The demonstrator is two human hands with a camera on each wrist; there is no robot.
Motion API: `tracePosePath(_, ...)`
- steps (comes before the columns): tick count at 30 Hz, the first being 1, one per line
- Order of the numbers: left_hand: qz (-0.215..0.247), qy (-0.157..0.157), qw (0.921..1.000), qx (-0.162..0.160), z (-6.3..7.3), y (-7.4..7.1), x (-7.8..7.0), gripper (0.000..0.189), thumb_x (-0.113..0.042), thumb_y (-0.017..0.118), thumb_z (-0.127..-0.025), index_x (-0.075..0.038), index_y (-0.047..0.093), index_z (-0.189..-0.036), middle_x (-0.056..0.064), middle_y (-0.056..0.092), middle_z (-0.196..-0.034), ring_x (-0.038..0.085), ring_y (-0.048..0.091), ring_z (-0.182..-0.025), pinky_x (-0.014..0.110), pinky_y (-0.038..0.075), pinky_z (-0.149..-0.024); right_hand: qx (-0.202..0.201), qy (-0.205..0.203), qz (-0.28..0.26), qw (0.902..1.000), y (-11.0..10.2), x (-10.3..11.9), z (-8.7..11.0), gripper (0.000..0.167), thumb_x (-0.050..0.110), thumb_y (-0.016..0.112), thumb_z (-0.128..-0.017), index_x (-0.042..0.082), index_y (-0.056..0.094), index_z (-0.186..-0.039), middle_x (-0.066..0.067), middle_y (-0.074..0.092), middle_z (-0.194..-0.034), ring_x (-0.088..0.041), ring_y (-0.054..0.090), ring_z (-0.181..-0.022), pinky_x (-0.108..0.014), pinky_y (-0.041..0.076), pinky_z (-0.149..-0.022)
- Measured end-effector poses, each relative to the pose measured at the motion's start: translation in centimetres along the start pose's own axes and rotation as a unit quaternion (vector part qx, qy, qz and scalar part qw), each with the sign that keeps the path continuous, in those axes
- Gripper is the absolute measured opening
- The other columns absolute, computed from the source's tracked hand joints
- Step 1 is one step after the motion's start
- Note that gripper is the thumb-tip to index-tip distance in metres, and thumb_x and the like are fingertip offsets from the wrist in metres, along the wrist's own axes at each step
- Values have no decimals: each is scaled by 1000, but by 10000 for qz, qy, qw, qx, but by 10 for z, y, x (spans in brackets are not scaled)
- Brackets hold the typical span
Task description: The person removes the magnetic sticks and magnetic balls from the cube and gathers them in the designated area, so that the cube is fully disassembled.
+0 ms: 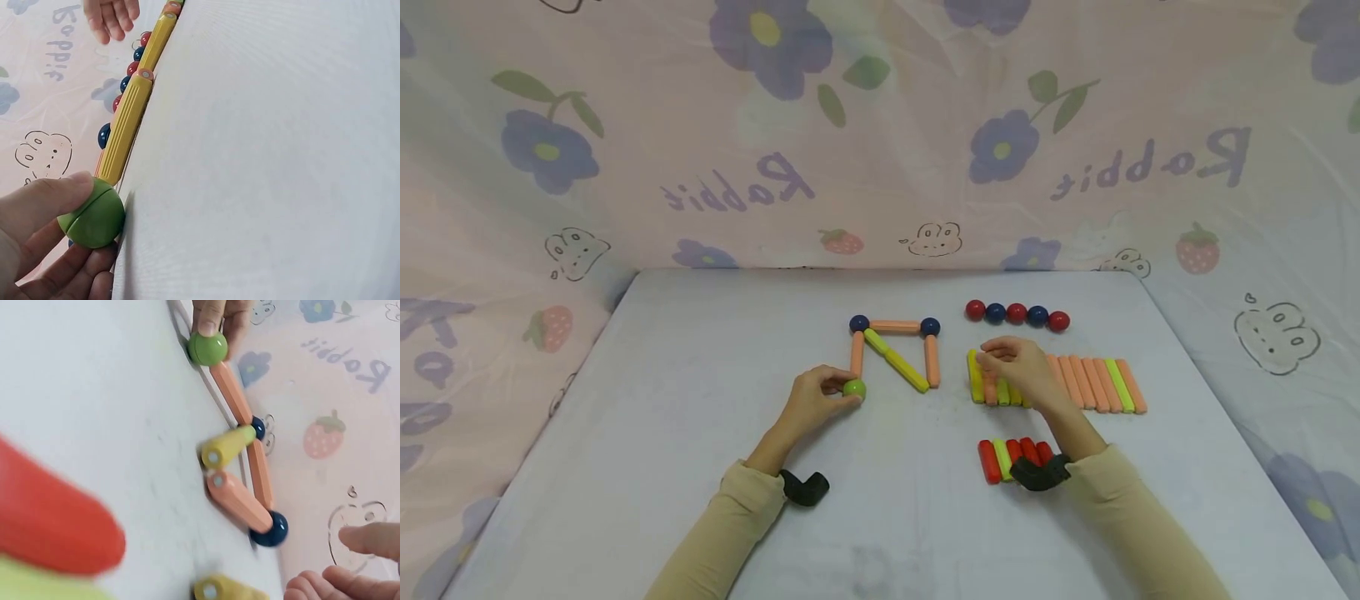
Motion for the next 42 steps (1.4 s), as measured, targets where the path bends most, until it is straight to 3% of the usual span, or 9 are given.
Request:
tracePosePath(5, -12, 12, 10000, -39, 0, -1, 0, 32, -6, 80, -76, 2, 70, -106, 18, 70, -106, 29, 69, -96, 33, 59, -86, 248, 199, -184, 9993, 27, 12, -17, 42, 27, 60, -95, -3, 58, -125, -24, 65, -120, -27, 68, -95, -28, 60, -83)
tracePosePath(8, -15, 62, 10000, -32, 0, -1, 0, 32, -6, 79, -76, 2, 69, -106, 18, 70, -106, 29, 69, -96, 33, 59, -86, 281, 396, -176, 9987, 37, 16, -25, 42, 27, 61, -95, -2, 58, -126, -23, 65, -119, -28, 70, -95, -25, 59, -81)
tracePosePath(12, -15, 135, 9999, -24, -1, 0, 0, 32, -6, 79, -77, 3, 69, -106, 19, 70, -106, 30, 69, -95, 34, 59, -86, 231, 612, -29, 9979, 44, 21, -35, 44, 29, 61, -95, 0, 57, -128, -21, 64, -121, -26, 67, -94, -20, 55, -77)
tracePosePath(19, -51, 129, 9999, -54, -2, 0, 1, 31, -5, 79, -77, 2, 69, -106, 19, 69, -105, 30, 69, -95, 33, 59, -85, 96, 983, -43, 9951, 52, 22, -51, 46, 32, 60, -95, -1, 56, -128, -20, 64, -118, -24, 65, -94, -25, 55, -82)
tracePosePath(23, -49, 102, 9999, -43, -2, 1, 2, 31, -5, 79, -77, 2, 69, -106, 19, 69, -105, 30, 70, -95, 33, 59, -86, 32, 1027, 87, 9947, 58, 23, -58, 43, 29, 60, -95, -5, 60, -121, -20, 65, -113, -20, 63, -85, -20, 55, -72)
tracePosePath(27, -47, 115, 9999, -75, -2, 1, 1, 31, -5, 79, -77, 2, 70, -106, 18, 70, -105, 29, 70, -94, 33, 59, -85, -118, 1040, 185, 9943, 61, 22, -63, 40, 30, 65, -91, -5, 66, -111, -15, 66, -98, -15, 58, -75, -14, 45, -59)
tracePosePath(34, -51, 133, 9998, -111, -1, 1, 0, 31, -5, 79, -77, 2, 70, -106, 19, 70, -104, 29, 70, -94, 34, 59, -86, -340, 875, 294, 9952, 62, 19, -67, 32, 25, 67, -88, -4, 70, -100, -7, 61, -80, -12, 51, -66, -15, 39, -52)
tracePosePath(38, -59, 91, 9999, -104, -1, 1, 0, 32, -6, 79, -77, 2, 70, -106, 18, 70, -105, 29, 70, -95, 33, 59, -86, -342, 885, 348, 9949, 62, 19, -68, 32, 24, 66, -88, -4, 69, -102, -11, 65, -86, -13, 54, -68, -15, 40, -52)
tracePosePath(42, -59, 56, 9999, -84, 0, 1, 1, 32, -6, 79, -76, 1, 70, -106, 18, 70, -105, 28, 70, -95, 33, 59, -86, -250, 987, 471, 9937, 63, 18, -68, 35, 25, 64, -90, -4, 67, -110, -16, 69, -103, -17, 57, -81, -16, 43, -60)
Point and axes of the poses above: each hand's wrist, its own z-axis away from the middle knuckle, its own y-axis out of the palm, x = y × z, the point moved 7 cm from there along -z, towards the middle knuckle
